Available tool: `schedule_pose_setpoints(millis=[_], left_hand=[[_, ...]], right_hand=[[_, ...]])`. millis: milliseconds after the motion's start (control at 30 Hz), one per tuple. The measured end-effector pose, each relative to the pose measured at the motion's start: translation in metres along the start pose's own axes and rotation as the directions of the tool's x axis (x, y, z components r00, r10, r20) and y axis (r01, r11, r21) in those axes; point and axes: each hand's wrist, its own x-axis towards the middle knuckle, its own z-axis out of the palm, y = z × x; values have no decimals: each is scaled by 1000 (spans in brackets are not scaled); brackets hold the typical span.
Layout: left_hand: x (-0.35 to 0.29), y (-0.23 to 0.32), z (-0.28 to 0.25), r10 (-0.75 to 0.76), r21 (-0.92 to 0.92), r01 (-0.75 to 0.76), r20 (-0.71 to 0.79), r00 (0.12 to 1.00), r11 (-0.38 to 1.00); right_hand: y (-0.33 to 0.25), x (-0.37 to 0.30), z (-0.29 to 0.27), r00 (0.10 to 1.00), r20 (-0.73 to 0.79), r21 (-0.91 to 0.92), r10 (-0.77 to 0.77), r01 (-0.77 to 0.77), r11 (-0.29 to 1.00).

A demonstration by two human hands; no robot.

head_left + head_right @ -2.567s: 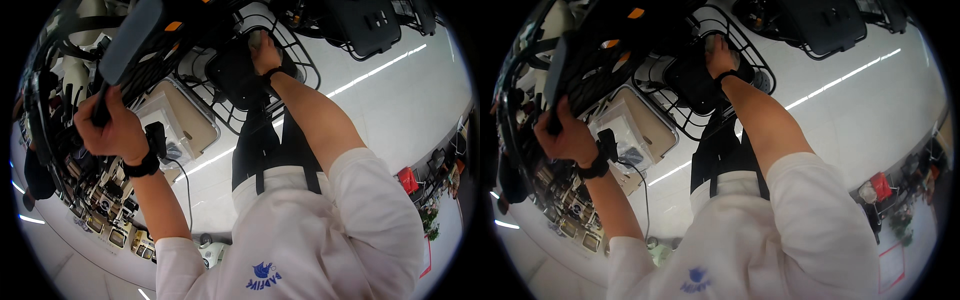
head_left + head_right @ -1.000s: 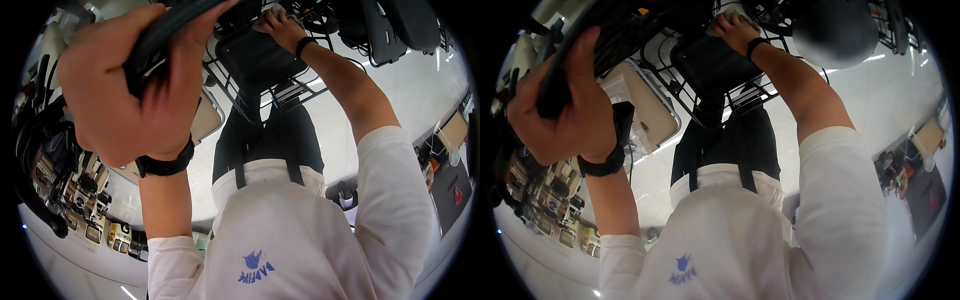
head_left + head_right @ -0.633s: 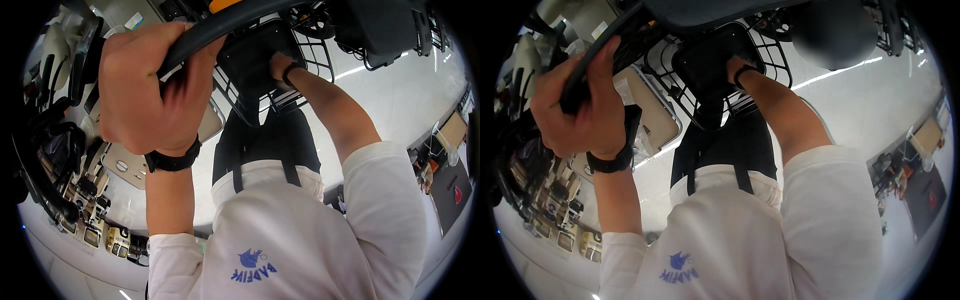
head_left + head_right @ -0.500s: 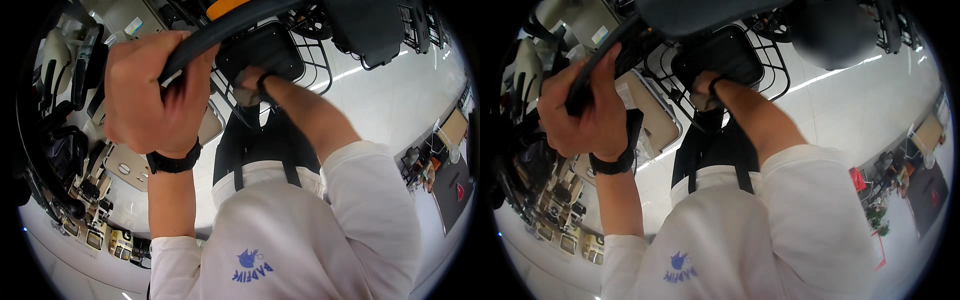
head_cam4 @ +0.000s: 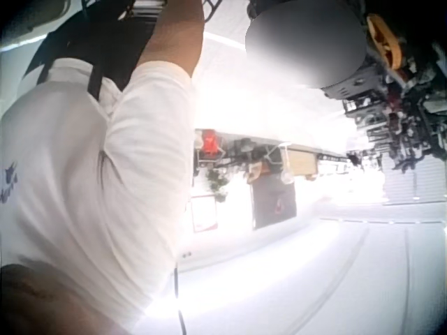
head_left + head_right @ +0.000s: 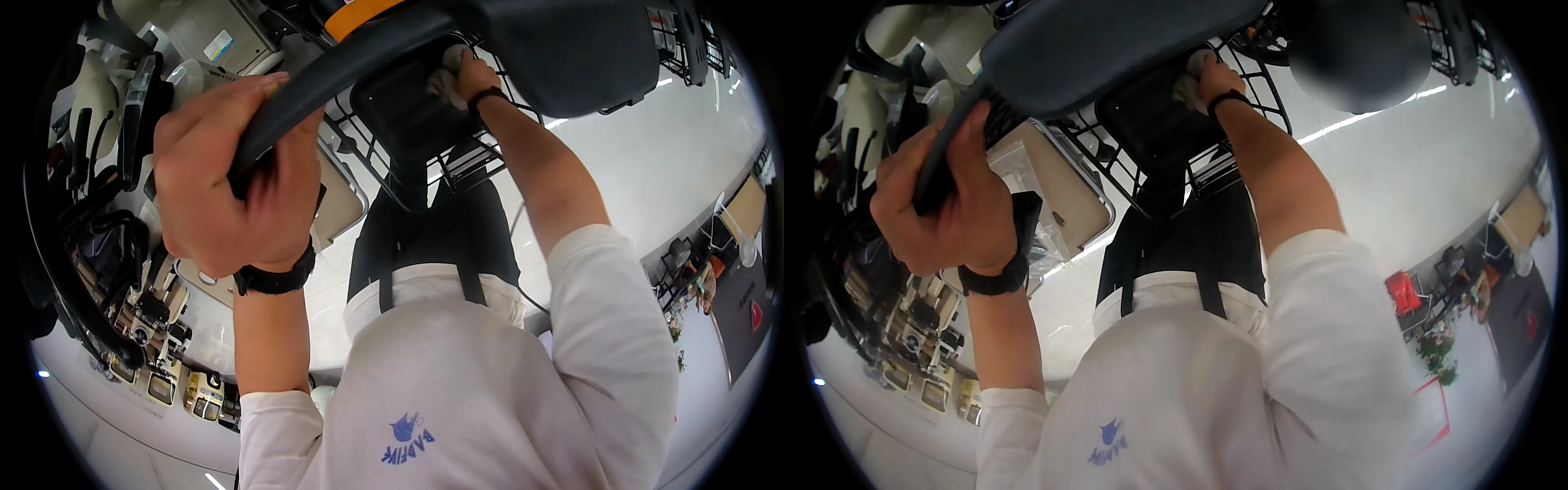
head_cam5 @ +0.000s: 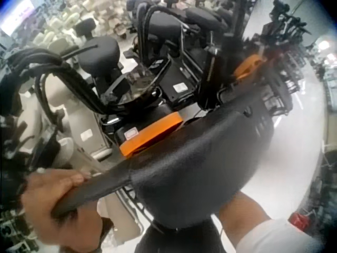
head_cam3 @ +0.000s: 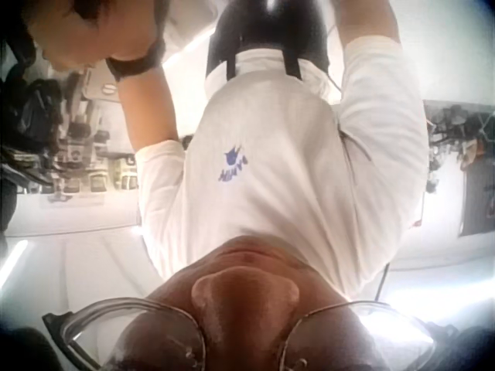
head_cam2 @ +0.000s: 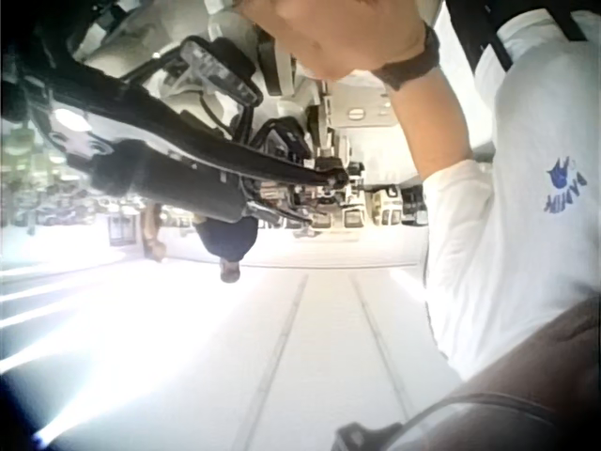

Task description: The person opens a plastic bag and removes a cloth. They then use the cloth to wipe the seats of several electric scooters parked in rows.

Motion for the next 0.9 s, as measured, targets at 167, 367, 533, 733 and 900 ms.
schedule_pose_setpoints(millis=[167,367,533,733,900], left_hand=[[4,0,-13,14,169,-48,196,980,985],[1,-2,-15,55,88,-74,205,977,993],[-3,3,-15,-51,29,48,137,989,998],[-7,5,-3,-50,3,50,23,998,999],[-5,11,-10,28,116,-42,117,993,992]], right_hand=[[24,-15,37,872,458,-453,173,61,889],[-43,-44,103,663,611,-2,-432,548,837],[-86,-24,94,657,591,43,-468,554,831],[-95,7,80,752,381,149,-538,525,838],[-45,10,55,983,24,218,-183,173,960]])
